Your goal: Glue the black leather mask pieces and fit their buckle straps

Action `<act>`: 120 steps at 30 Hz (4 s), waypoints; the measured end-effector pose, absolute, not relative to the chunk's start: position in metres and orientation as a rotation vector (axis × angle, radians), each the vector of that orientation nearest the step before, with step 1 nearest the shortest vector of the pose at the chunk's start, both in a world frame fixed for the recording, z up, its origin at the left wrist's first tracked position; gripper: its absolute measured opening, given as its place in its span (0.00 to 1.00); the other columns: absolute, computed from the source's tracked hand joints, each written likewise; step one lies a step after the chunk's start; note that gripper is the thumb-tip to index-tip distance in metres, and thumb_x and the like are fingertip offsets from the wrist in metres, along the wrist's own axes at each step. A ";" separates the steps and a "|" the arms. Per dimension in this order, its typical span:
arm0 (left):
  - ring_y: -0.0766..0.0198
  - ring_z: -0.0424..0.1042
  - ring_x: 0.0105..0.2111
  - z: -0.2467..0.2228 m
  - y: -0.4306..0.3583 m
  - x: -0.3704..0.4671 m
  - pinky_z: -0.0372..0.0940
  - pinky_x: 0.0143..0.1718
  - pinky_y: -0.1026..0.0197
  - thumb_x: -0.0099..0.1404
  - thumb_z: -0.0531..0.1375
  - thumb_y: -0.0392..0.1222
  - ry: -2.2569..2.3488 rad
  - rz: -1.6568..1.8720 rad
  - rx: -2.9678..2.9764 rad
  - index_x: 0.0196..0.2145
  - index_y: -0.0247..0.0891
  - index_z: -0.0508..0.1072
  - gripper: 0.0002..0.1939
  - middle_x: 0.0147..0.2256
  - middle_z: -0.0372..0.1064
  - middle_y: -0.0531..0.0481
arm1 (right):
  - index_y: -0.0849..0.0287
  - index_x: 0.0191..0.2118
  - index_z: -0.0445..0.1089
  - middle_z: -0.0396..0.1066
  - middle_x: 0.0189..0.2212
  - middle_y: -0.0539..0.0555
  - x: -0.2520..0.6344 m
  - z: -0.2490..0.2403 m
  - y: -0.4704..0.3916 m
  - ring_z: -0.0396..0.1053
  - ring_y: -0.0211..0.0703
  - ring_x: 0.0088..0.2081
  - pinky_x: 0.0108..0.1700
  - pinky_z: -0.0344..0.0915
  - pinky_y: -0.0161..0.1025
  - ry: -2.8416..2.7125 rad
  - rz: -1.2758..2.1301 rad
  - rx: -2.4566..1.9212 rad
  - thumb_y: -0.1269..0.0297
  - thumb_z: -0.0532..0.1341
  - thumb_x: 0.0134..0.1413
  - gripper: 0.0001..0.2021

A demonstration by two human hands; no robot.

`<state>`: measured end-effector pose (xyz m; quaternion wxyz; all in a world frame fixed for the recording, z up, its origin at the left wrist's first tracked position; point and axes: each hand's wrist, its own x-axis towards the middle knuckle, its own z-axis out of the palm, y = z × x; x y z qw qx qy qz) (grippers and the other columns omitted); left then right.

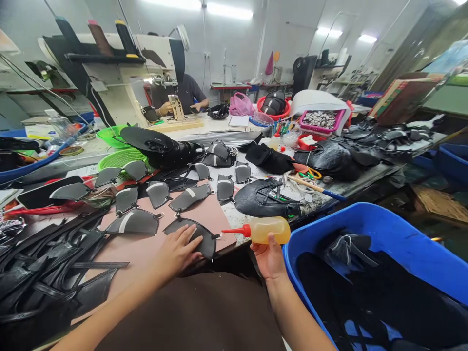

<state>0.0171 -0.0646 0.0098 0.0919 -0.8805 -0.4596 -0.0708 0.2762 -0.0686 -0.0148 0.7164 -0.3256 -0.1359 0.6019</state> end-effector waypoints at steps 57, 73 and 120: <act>0.44 0.61 0.55 -0.010 -0.053 0.012 0.63 0.49 0.47 0.63 0.54 0.42 -1.435 -0.463 -2.645 0.47 0.35 0.70 0.16 0.54 0.62 0.34 | 0.58 0.37 0.69 0.74 0.31 0.52 0.281 -0.042 -0.039 0.72 0.45 0.33 0.39 0.71 0.45 -0.938 0.976 -1.140 0.57 0.72 0.29 0.24; 0.46 0.59 0.56 -0.010 -0.054 0.013 0.61 0.50 0.46 0.64 0.53 0.43 -1.478 -0.444 -2.669 0.47 0.35 0.69 0.16 0.55 0.60 0.35 | 0.59 0.37 0.69 0.74 0.31 0.53 0.277 -0.037 -0.053 0.72 0.47 0.32 0.38 0.71 0.48 -0.924 1.018 -1.127 0.55 0.72 0.28 0.25; 0.57 0.69 0.48 0.047 0.007 0.015 0.64 0.50 0.56 0.52 0.55 0.28 -0.944 -0.054 -3.297 0.35 0.45 0.76 0.17 0.45 0.72 0.50 | 0.59 0.38 0.68 0.75 0.35 0.54 0.284 -0.034 -0.006 0.73 0.48 0.37 0.44 0.70 0.49 -0.865 0.826 -1.151 0.61 0.73 0.27 0.26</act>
